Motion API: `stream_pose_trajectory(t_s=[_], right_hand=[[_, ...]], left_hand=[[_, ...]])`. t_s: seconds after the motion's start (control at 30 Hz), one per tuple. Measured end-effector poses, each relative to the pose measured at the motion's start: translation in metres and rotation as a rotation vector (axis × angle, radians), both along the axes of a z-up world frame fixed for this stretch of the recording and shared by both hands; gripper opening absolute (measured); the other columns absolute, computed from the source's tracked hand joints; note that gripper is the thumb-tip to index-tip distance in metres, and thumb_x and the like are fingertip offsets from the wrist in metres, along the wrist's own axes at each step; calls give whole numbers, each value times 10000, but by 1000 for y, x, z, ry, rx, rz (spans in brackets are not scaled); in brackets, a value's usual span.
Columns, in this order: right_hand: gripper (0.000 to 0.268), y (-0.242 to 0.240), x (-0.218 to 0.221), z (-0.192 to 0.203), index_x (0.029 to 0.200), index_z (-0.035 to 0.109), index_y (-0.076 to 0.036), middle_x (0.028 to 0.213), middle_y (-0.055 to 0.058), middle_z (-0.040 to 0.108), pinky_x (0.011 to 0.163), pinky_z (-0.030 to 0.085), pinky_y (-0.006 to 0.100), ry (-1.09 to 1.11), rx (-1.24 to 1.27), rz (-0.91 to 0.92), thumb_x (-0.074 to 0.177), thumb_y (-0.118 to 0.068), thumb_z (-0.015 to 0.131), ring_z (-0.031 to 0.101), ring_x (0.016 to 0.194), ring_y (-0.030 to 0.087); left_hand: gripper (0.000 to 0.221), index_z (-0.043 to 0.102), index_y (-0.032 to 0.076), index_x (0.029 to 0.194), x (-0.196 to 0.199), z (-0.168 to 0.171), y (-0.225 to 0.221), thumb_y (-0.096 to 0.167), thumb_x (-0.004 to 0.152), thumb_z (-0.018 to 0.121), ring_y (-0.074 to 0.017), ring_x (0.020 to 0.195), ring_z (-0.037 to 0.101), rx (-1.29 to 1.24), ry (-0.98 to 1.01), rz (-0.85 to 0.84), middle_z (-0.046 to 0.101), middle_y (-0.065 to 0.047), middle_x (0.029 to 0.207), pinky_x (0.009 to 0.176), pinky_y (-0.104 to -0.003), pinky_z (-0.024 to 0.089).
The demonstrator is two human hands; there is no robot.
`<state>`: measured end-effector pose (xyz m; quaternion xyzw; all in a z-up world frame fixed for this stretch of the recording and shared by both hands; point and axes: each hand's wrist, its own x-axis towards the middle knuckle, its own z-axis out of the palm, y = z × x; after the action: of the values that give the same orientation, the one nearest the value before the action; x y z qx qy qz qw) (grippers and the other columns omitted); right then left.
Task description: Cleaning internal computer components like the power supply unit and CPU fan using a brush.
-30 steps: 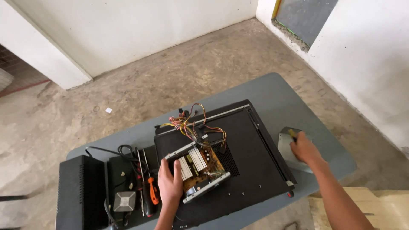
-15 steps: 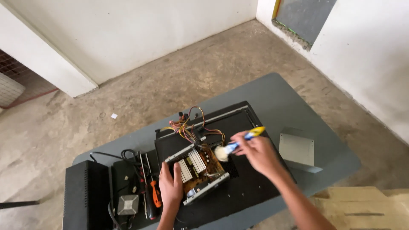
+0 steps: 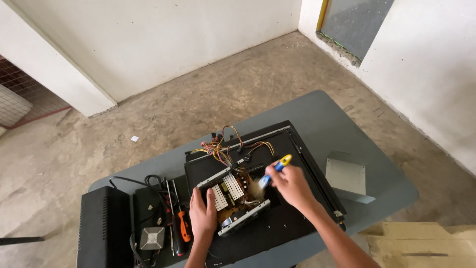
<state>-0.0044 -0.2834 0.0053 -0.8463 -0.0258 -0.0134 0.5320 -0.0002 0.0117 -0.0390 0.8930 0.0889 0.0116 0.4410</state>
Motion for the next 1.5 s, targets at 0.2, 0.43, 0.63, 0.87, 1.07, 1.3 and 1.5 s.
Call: stream_pose_trajectory(t_s=[0.2,0.43,0.63,0.87,1.07,1.3,1.5], right_hand=[[365,12,-8,14,1091,745,-35,983,135,838,605,719,179,-75,337,30,1091,-357,574,829,728,145],[282,57,-19,73,1192,780,-92,925,56,875,524,605,214,-259,-98,45,1080,-300,626,755,667,88],[351,68,-15,83,1088,830,-114,844,-25,786,510,463,264,-218,-195,238,1099,-364,583,606,532,82],[360,87,-9,88,1035,802,-91,494,-45,513,466,328,276,-313,-117,237,1109,-359,572,455,417,60],[574,98,-12,91,616,579,-148,473,-39,471,476,311,317,-4,-247,388,1153,-336,654,363,403,94],[291,45,-18,83,1229,788,-108,785,-10,810,391,400,191,-409,-143,86,1100,-281,593,577,488,38],[511,-69,-78,87,1096,866,-13,1056,147,889,976,643,348,-187,217,-630,1121,-381,513,848,1011,228]], left_hand=[[824,533,-36,1462,2,-4,1,664,1053,386,-449,1436,547,-2,-78,-15,630,-275,1463,1128,-535,460],[916,420,-11,1637,1,-27,8,688,1047,395,-418,1574,407,16,-20,-6,488,-244,1658,1256,-521,347],[848,438,11,1629,7,-25,7,635,1056,433,-404,1592,390,-12,-37,8,498,-237,1655,1280,-512,317],[485,634,148,1518,4,8,4,302,1100,442,-316,1364,650,-163,-207,-23,711,-106,1436,1084,-441,511],[480,678,45,1400,11,-39,10,369,1094,500,-381,1392,626,-120,-221,41,733,-193,1416,1175,-470,450],[479,643,98,1485,3,3,11,324,1096,479,-310,1337,670,-159,-133,17,724,-109,1435,1083,-439,524],[560,523,78,1573,8,23,7,8,1017,538,-246,1545,529,-628,-223,80,589,-102,1639,1267,-369,380]])
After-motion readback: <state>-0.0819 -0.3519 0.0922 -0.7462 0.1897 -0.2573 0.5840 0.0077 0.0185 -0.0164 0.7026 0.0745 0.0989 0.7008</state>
